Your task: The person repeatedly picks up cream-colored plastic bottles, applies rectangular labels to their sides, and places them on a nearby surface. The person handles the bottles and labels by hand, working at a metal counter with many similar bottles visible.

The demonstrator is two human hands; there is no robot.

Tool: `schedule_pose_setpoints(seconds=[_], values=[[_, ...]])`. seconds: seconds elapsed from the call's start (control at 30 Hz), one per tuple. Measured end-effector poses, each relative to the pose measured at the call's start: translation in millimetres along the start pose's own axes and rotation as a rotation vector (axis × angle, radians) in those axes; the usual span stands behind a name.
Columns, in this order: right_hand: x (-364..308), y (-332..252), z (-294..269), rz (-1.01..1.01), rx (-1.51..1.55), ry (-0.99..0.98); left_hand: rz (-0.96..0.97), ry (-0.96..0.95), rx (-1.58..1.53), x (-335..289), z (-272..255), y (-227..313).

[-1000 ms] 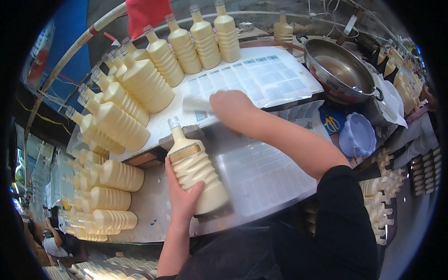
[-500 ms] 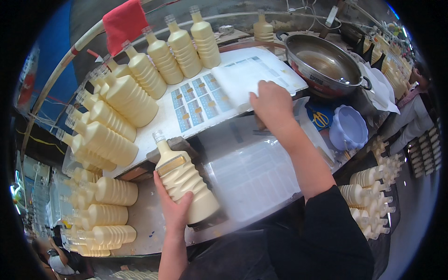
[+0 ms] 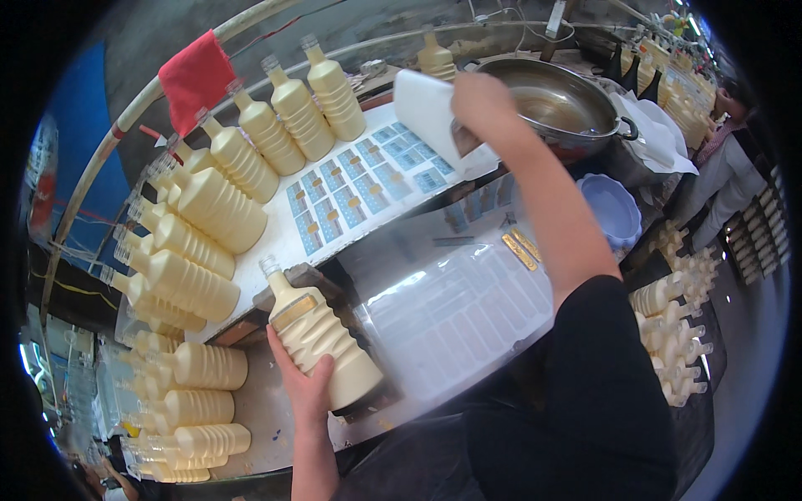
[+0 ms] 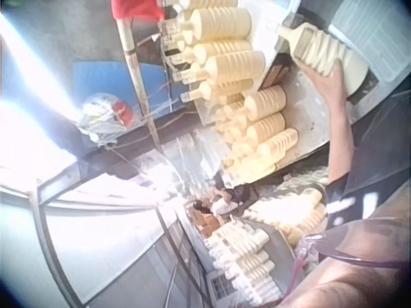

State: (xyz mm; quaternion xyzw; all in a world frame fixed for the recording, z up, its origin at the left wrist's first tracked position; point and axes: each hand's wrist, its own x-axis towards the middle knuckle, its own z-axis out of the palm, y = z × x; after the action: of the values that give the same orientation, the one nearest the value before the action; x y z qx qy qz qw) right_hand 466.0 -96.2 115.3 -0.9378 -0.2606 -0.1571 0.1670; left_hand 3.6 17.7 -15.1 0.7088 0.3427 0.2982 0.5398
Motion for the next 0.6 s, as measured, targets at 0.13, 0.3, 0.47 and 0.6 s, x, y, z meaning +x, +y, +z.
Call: schedule_pose_setpoints(seconds=[0.13,0.3,0.47,0.6], values=[[13.9,57.0,-35.0,0.028,0.083,0.258,-0.007,0.012,0.001,-0.3,4.4,7.5],[13.7,114.5,-76.8,0.018,0.411,0.360,0.028,0.027,-0.020,-0.8,4.5,7.5],[-7.3,143.8,-101.4,0.050,0.829,0.272,0.015,0.029,0.026,-0.9,2.1,8.0],[-20.9,186.1,-120.3,0.129,1.040,0.374,0.013,0.011,0.009,-1.9,1.1,11.2]])
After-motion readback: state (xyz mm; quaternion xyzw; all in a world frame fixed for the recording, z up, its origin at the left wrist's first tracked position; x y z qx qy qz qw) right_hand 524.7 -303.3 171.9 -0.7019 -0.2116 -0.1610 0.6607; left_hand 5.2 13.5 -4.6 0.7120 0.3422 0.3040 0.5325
